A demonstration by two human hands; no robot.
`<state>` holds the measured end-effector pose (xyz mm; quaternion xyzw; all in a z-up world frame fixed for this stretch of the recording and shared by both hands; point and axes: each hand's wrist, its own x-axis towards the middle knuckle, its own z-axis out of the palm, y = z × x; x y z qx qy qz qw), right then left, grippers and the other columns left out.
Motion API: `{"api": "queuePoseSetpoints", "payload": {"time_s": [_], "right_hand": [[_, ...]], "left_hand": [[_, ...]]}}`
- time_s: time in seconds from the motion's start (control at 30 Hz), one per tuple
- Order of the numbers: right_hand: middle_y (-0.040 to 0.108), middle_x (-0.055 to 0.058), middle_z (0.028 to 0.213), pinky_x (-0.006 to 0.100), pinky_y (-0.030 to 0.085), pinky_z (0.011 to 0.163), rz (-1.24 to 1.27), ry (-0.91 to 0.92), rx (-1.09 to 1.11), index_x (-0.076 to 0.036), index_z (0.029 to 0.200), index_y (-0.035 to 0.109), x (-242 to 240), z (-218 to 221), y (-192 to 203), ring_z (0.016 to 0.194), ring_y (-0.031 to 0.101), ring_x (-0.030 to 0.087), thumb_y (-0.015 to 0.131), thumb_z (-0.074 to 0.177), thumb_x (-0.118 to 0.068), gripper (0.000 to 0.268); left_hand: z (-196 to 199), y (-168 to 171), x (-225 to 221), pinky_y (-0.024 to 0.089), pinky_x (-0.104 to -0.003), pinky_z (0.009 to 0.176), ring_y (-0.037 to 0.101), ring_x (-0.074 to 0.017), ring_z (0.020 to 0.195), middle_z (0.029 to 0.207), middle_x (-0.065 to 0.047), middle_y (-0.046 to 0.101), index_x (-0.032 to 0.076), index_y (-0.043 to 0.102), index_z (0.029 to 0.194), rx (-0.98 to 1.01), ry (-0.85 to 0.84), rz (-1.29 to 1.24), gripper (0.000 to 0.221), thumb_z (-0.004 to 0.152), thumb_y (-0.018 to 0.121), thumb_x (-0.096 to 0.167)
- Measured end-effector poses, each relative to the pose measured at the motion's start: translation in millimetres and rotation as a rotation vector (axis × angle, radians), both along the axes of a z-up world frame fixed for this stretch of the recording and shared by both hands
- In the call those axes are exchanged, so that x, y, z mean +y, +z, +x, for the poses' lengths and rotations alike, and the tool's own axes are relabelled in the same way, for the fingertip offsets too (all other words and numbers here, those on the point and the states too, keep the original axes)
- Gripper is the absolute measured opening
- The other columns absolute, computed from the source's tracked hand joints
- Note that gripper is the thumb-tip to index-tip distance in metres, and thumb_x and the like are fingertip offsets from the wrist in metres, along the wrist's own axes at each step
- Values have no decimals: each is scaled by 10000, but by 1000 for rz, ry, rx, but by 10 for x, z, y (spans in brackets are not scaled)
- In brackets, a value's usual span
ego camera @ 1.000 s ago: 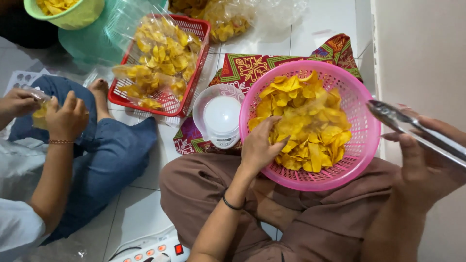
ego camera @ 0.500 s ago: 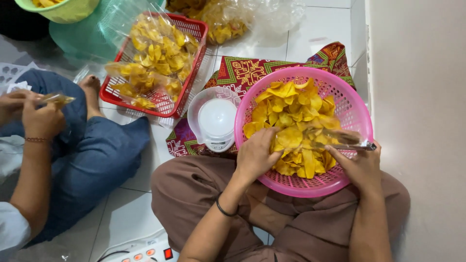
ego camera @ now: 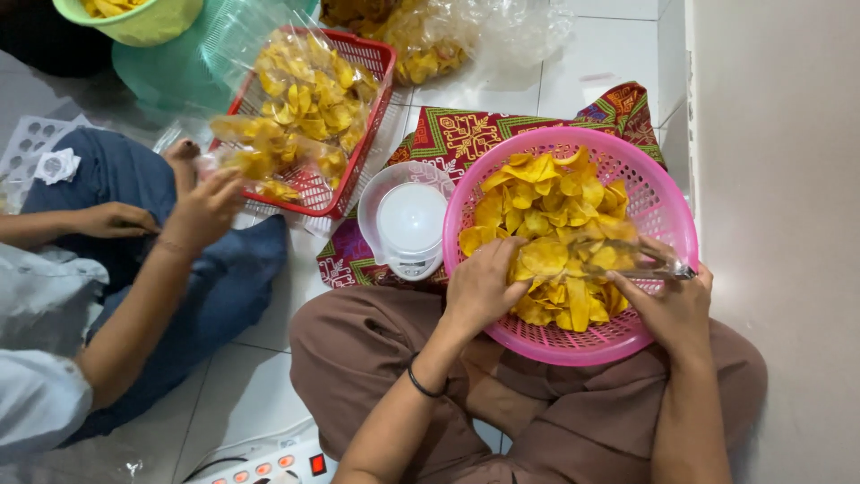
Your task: A person uses metal tongs to transfer yellow chips from a pink basket into small plastic bags while sitting on the floor.
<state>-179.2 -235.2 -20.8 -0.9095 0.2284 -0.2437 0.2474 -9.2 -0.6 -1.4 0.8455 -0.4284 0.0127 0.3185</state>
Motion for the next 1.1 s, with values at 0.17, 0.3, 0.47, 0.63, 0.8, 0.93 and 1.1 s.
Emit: {"api": "queuePoseSetpoints", "payload": {"time_s": [0.17,0.3,0.47,0.63,0.8,0.93,1.1], "right_hand": [[797,31,1149,444,376,1158,-26,-4,1,-108,1439,666,-16,-31,-74,1072,758,209,912,814,-323,705],[822,18,1042,429,388,1142,-66,-26,22,-106,1342,738,-33,-6,-74,1029,771,192,896,858,-350,565],[805,22,1132,431,399,1125,-92,-9,-10,-79,1342,720,-30,11,-87,1038,754,202,909,846,-323,585],[803,74,997,465,376,1134,-48,-24,7,-104,1420,680,3,-5,-60,1046,764,229,948,776,-328,733],[820,65,1018,442,407,1092,-114,-16,20,-64,1370,717,-8,-4,-60,995,777,222,929,835,-342,639],[818,47,1091,435,422,1078,-194,-18,9,-53,1370,734,-51,-17,-144,954,756,221,913,863,-377,628],[798,12,1262,470,426,1081,-223,-20,34,-131,1281,793,-20,-15,-113,1003,737,233,883,876,-409,499]], "left_hand": [[3,-40,10,561,-393,726,707,-264,890,1087,-55,710,126,604,1382,28,-10,-35,596,850,797,313],[31,-42,-7,569,-406,787,729,-274,997,1211,-58,738,122,617,1372,88,-3,-31,573,858,771,325],[54,1,13,570,-385,760,727,-258,928,1191,-60,744,109,632,1362,101,-9,-61,566,848,776,295],[32,-24,17,571,-390,791,729,-267,960,1201,-68,738,102,626,1356,90,-14,-103,573,844,794,299],[34,-22,16,558,-369,720,715,-238,868,1142,-54,742,118,633,1360,93,-12,-81,562,852,790,300],[34,21,25,566,-364,732,726,-239,890,1162,-55,747,116,630,1364,106,-16,-72,562,854,789,289],[13,28,31,562,-367,739,720,-241,890,1171,-61,740,119,627,1374,120,-14,-77,573,851,780,298]]}}
